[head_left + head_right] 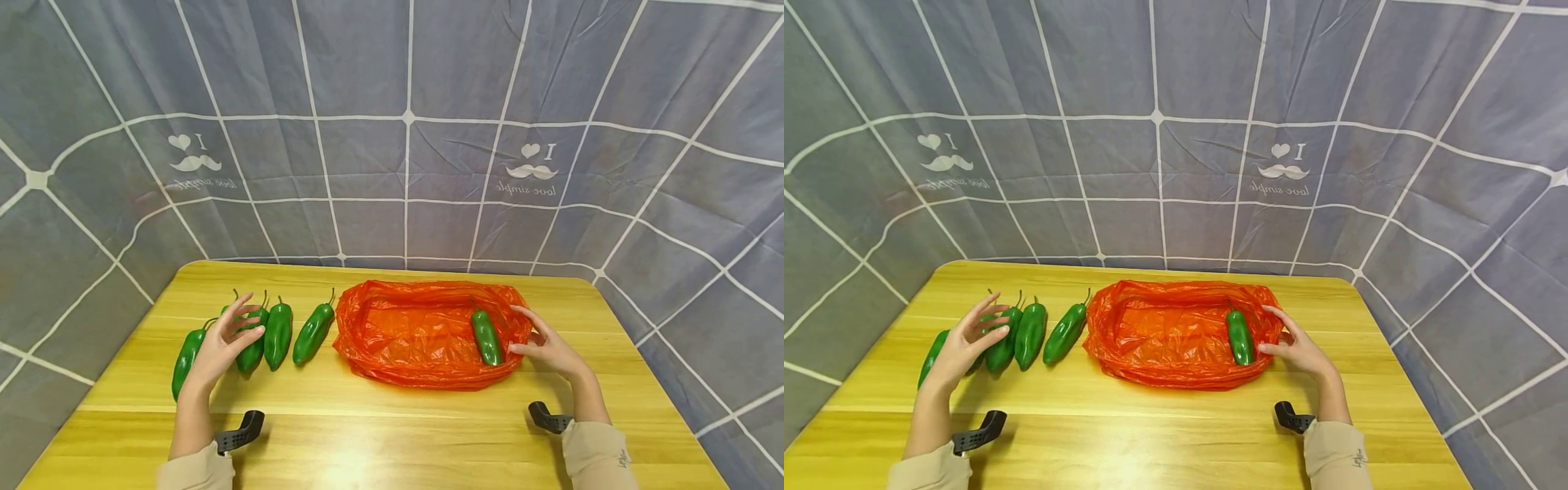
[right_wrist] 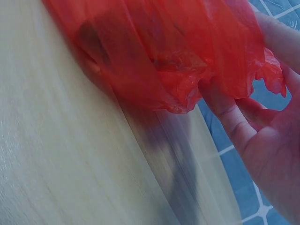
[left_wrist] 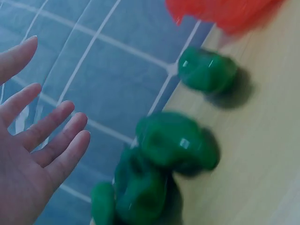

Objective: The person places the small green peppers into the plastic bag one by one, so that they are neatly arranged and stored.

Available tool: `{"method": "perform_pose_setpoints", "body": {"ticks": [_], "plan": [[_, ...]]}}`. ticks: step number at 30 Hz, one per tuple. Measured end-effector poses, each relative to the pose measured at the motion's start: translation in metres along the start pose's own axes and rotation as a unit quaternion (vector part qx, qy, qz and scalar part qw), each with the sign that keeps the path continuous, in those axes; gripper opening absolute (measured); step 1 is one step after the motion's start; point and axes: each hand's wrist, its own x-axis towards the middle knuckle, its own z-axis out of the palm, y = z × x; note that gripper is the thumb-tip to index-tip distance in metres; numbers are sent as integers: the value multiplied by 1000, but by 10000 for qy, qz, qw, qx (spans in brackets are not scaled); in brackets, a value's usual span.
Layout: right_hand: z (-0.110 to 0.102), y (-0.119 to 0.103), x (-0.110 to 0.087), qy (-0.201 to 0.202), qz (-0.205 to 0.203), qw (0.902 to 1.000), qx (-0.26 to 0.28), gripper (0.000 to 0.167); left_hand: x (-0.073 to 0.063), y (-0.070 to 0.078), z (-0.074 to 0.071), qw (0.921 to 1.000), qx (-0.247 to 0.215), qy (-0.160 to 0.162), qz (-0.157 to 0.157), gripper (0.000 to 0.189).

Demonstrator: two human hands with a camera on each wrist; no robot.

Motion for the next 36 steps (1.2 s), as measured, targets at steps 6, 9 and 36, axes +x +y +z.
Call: {"method": "perform_pose_setpoints", "body": {"ticks": [6, 9, 36], "plan": [[1, 0, 0, -21, -29, 10000, -3, 73, -12, -12, -20, 9983, -114, 567, -30, 61], [2, -1, 0, -19, -25, 10000, -4, 73, -16, -17, -28, 9964, -322, 785, -46, 61], [2, -1, -1, 21, 73, 10000, 60, 75, -46, -47, -57, 9715, -79, 1930, -1374, 74]]}}
